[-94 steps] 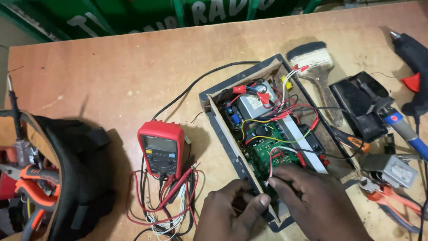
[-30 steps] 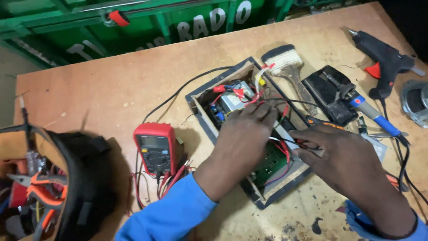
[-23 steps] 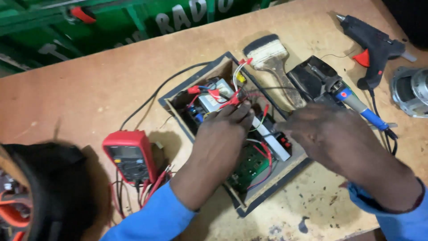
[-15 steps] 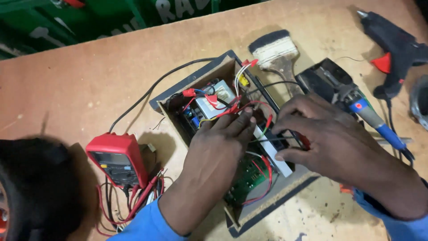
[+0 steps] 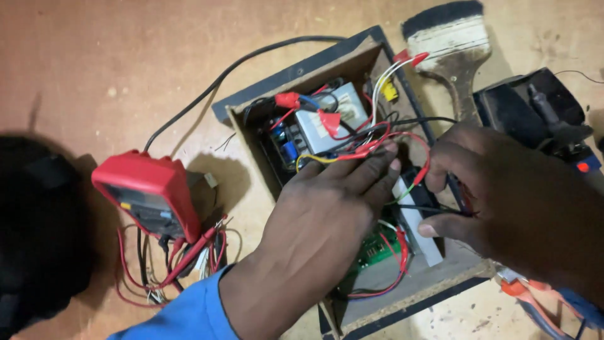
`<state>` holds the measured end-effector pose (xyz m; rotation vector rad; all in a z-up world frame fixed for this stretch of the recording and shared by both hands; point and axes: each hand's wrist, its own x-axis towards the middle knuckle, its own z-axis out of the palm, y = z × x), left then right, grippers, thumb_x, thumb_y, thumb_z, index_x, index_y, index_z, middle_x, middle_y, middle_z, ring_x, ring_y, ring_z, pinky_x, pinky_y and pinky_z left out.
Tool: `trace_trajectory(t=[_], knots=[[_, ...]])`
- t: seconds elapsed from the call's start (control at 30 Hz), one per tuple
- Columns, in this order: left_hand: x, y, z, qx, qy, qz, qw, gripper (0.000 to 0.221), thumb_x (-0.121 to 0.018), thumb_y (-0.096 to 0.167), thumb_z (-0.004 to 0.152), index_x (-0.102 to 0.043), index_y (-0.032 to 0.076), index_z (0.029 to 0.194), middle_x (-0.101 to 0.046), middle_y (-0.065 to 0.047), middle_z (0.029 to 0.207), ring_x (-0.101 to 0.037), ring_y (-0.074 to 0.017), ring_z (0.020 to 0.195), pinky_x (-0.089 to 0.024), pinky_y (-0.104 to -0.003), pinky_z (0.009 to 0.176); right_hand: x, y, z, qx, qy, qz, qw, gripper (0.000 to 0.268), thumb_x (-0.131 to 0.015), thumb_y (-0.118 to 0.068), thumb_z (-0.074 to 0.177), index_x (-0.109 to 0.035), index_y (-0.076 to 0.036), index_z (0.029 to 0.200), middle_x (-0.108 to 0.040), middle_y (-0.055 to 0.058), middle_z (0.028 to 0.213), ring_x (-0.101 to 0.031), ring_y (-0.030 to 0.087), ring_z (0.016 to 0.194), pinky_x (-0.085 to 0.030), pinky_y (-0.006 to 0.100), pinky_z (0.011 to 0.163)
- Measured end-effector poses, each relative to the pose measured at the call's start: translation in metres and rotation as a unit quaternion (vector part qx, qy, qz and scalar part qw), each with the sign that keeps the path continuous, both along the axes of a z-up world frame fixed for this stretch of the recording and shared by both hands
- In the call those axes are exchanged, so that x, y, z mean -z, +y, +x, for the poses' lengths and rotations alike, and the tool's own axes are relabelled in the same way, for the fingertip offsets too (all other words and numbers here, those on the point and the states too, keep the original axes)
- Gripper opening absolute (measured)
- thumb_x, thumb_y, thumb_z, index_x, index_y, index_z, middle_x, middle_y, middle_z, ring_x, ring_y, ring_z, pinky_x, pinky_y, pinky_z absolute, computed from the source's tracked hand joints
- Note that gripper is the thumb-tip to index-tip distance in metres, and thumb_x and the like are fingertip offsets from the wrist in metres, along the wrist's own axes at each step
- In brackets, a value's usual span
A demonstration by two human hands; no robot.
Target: Repairing the internal circuitry of an electronic device by manipulating wires and testing with a multimeter.
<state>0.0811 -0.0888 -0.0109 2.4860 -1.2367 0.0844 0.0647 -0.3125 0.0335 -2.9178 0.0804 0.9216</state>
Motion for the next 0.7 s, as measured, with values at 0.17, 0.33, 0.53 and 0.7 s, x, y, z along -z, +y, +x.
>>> trace_trajectory(t=[0.17, 0.33, 0.53, 0.7], knots=[[-0.002, 0.002, 0.001, -0.008, 0.002, -0.01, 1.0, 0.051, -0.058, 0.017, 0.088, -0.064, 0.01, 0.138, -0.063, -0.006, 0.147, -0.065, -0.0287, 0.119, -0.05, -0.045, 0.079, -0.002, 0.007, -0.001, -0.006, -0.006, -0.056, 0.998, 0.049, -0.091, -0.058, 0.057, -0.065, -0.034, 0.092, -0.065, -0.009, 0.097, -0.067, 0.019, 0.085, -0.05, 0.04, 0.076], [-0.018, 0.002, -0.003, -0.025, 0.086, -0.098, 0.991, 0.047, -0.053, 0.028, 0.09, -0.071, 0.005, 0.127, -0.072, -0.01, 0.133, -0.069, -0.0356, 0.107, -0.049, -0.053, 0.077, 0.001, 0.001, -0.007, -0.072, -0.089, -0.057, 0.992, 0.051, -0.093, -0.06, 0.052, -0.067, -0.032, 0.087, -0.069, -0.013, 0.099, -0.066, 0.017, 0.101, -0.05, 0.039, 0.08], [-0.021, -0.018, -0.027, -0.075, 0.042, -0.057, 0.995, 0.101, -0.076, 0.059, 0.054, -0.062, -0.001, 0.134, -0.064, -0.019, 0.138, -0.063, -0.0349, 0.111, -0.045, -0.047, 0.094, -0.006, 0.003, -0.006, -0.062, -0.055, -0.073, 0.994, 0.049, -0.089, -0.063, 0.058, -0.064, -0.037, 0.091, -0.066, -0.016, 0.105, -0.062, 0.014, 0.112, -0.052, 0.04, 0.083], [-0.015, -0.022, -0.034, -0.09, -0.029, 0.003, 0.995, 0.083, -0.074, 0.036, 0.063, -0.058, 0.003, 0.138, -0.06, -0.015, 0.143, -0.061, -0.0313, 0.117, -0.045, -0.048, 0.102, -0.013, -0.001, -0.003, -0.032, -0.037, -0.024, 0.999, 0.052, -0.087, -0.061, 0.06, -0.064, -0.037, 0.099, -0.066, -0.016, 0.113, -0.062, 0.014, 0.109, -0.052, 0.043, 0.081]])
